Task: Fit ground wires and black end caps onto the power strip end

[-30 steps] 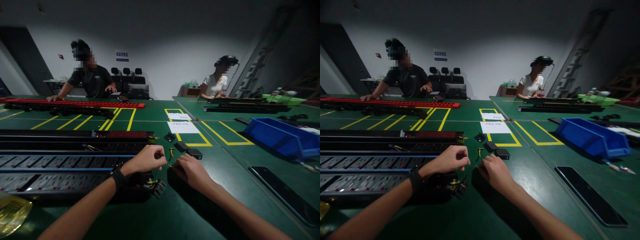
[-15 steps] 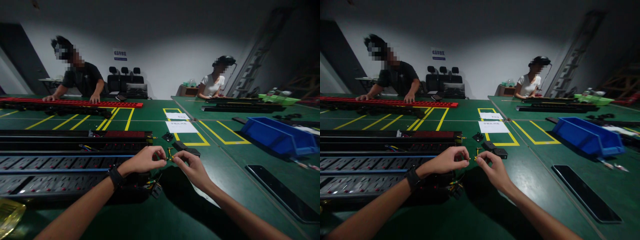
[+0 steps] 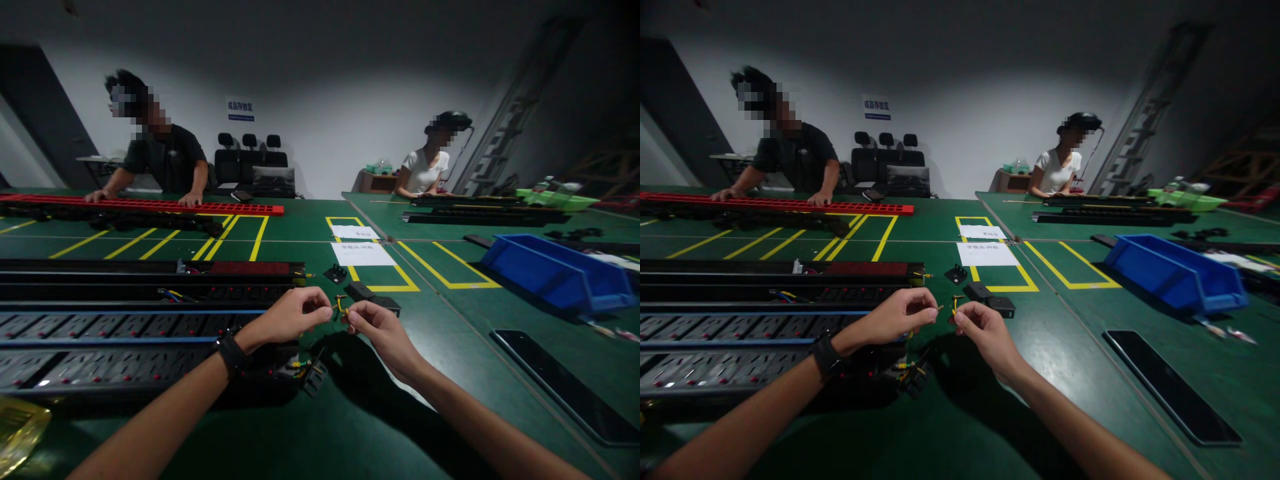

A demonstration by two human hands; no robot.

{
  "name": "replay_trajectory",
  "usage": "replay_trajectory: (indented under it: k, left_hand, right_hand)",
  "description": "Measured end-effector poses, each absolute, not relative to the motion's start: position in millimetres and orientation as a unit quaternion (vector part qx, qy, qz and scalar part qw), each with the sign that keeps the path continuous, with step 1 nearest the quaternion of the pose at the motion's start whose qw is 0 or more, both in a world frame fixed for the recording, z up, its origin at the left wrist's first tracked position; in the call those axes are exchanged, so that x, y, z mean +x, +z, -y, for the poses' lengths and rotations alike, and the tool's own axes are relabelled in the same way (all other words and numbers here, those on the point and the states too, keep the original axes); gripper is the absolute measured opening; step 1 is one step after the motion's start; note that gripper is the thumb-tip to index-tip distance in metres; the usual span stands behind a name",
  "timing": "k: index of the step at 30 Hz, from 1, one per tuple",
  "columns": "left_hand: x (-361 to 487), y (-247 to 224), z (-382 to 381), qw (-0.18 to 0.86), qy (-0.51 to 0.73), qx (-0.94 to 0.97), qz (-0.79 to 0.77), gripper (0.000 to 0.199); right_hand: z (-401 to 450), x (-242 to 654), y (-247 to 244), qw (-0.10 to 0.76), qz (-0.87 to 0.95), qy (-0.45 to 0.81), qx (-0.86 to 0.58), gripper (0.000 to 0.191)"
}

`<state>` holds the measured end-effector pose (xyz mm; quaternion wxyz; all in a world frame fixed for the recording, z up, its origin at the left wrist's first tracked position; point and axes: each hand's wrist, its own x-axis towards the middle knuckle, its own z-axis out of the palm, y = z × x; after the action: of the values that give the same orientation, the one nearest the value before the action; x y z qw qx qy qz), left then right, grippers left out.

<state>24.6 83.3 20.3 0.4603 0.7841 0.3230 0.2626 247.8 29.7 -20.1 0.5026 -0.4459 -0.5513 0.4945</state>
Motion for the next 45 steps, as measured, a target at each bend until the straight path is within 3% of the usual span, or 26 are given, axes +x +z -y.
replay_trajectory:
  k: [8, 24, 37, 45]
  left_hand:
    - [24, 20, -84, 0.427, 0.269, 0.806, -0.311, 0.029]
    - [23, 18, -82, 0.465, 0.257, 0.785, -0.318, 0.033]
    - [24, 21, -78, 0.571, 0.240, 0.743, -0.254, 0.040]
    - [10, 39, -84, 0.486, 0.282, 0.776, -0.287, 0.030]
  right_hand:
    - [-27, 246, -20, 0.473, 0.589, 0.486, -0.439, 0.044]
    - [-26, 248, -22, 0.458, 0.648, 0.402, -0.457, 0.039]
    - [-18, 243, -21, 0.426, 0.690, 0.361, -0.460, 0.037]
    - [-9, 237, -25, 0.495, 0.664, 0.301, -0.472, 0.035]
